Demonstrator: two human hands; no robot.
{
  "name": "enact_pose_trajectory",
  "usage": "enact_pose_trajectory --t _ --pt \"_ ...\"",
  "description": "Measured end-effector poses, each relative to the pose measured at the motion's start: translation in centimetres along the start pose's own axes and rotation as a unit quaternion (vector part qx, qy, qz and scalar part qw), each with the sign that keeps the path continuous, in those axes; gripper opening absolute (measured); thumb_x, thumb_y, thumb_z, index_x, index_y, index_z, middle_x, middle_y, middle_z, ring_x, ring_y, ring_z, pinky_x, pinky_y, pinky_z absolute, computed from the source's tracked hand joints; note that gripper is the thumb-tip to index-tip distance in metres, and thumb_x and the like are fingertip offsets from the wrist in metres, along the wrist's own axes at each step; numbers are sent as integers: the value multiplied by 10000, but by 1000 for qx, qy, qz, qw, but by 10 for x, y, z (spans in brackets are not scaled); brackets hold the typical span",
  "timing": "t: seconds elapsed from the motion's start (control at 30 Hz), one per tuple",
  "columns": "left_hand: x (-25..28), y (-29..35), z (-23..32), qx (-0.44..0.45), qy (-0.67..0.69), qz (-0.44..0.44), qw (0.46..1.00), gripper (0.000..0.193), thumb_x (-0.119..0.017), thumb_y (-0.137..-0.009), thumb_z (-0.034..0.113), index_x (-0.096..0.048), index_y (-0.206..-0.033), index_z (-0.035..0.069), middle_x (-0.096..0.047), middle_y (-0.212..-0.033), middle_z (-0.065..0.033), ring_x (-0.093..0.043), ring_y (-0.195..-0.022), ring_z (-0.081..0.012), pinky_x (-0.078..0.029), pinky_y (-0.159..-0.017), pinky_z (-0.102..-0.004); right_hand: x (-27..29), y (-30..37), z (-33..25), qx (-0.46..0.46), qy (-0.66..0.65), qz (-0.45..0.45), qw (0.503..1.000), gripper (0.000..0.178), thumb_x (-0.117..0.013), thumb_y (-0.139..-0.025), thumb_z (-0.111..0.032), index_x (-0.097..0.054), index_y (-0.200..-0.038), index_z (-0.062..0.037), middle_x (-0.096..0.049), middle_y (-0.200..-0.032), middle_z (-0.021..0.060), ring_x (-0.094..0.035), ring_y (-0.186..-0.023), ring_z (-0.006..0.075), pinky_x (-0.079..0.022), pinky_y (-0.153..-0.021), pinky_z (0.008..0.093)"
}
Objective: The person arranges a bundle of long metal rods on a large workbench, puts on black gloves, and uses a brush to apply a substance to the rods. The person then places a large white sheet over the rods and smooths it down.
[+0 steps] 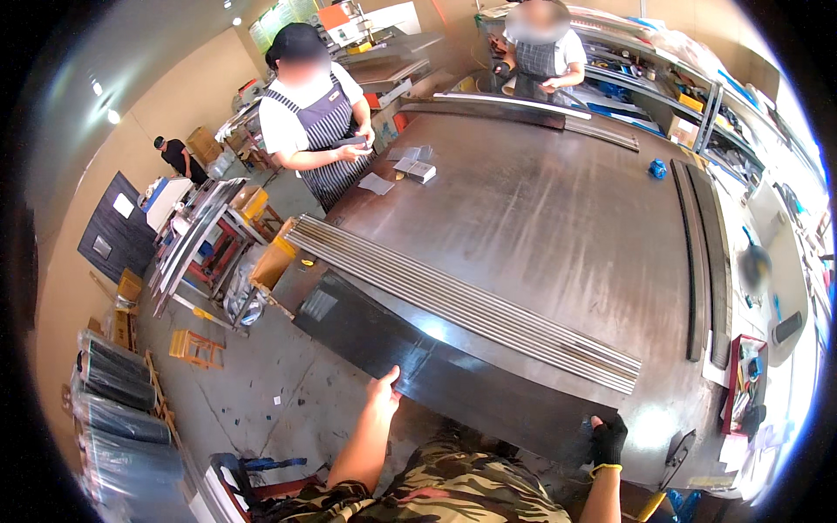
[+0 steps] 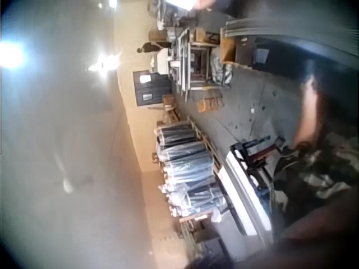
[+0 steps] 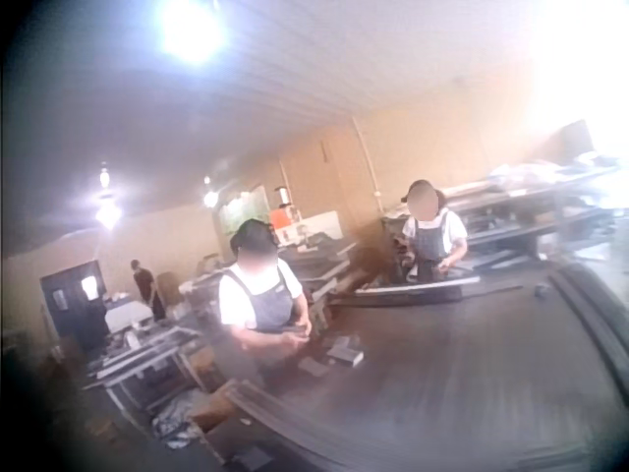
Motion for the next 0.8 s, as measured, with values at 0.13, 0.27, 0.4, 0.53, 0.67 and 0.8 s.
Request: enact_pose_trajectory --t 0.13,0.27,0.4,0.53,0.67,0.8 --pt "35 -19 -5 38 -67 24 997 390 -781 -802 122 -592 -1142 121 -643 -1045 -13 -622 -899 -197 -515 -727 -405 -15 -4 -10 -4 22 30 999 86 -714 -779 -59 -663 -843 -33 -627 -729 8 -568 -660 135 -461 -613 297" --pt "13 2 18 56 -168 24 984 409 -835 -762 192 -619 -1098 107 -653 -1033 -27 -631 -882 -186 -549 -681 -377 2 -38 40 101 40 16 994 132 -704 -768 -110 -663 -883 -60 -599 -711 -18 -529 -600 113 -429 -551 273" --pt "33 -21 18 73 -152 8 986 421 -845 -757 232 -619 -1070 62 -645 -981 -44 -636 -832 -184 -572 -633 -339 -3 -54 44 219 96 39 970 135 -696 -807 -96 -668 -930 -48 -641 -766 -13 -543 -614 106 -439 -536 265" --pt "51 -23 30 222 -272 -132 927 411 -729 -862 395 -645 -959 4 -699 -851 -123 -685 -634 -222 -585 -589 -298 -24 -47 24 160 122 28 979 191 -684 -777 -61 -678 -964 -20 -683 -831 44 -611 -748 175 -493 -706 315" --pt "26 10 87 -206 -712 -159 652 317 -709 -836 354 -680 -912 48 -720 -823 -61 -697 -722 -244 -551 -670 -366 -17 -42 17 293 287 133 902 175 -639 -801 -56 -673 -964 -3 -682 -874 96 -626 -824 249 -491 -785 352" --pt "-6 25 118 -453 -639 -137 606 393 -699 -830 440 -677 -876 50 -703 -809 -59 -680 -708 -270 -553 -667 -358 -32 -8 -55 242 200 68 947 164 -602 -881 -166 -660 -960 -35 -647 -822 62 -587 -699 187 -447 -625 302"
Point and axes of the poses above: each hand's wrist, its own y-axis away from the middle knuckle, its own x-axis out of the back of the hand, z = x × y, the point moved 5 cm from there along -y, towards the middle knuckle
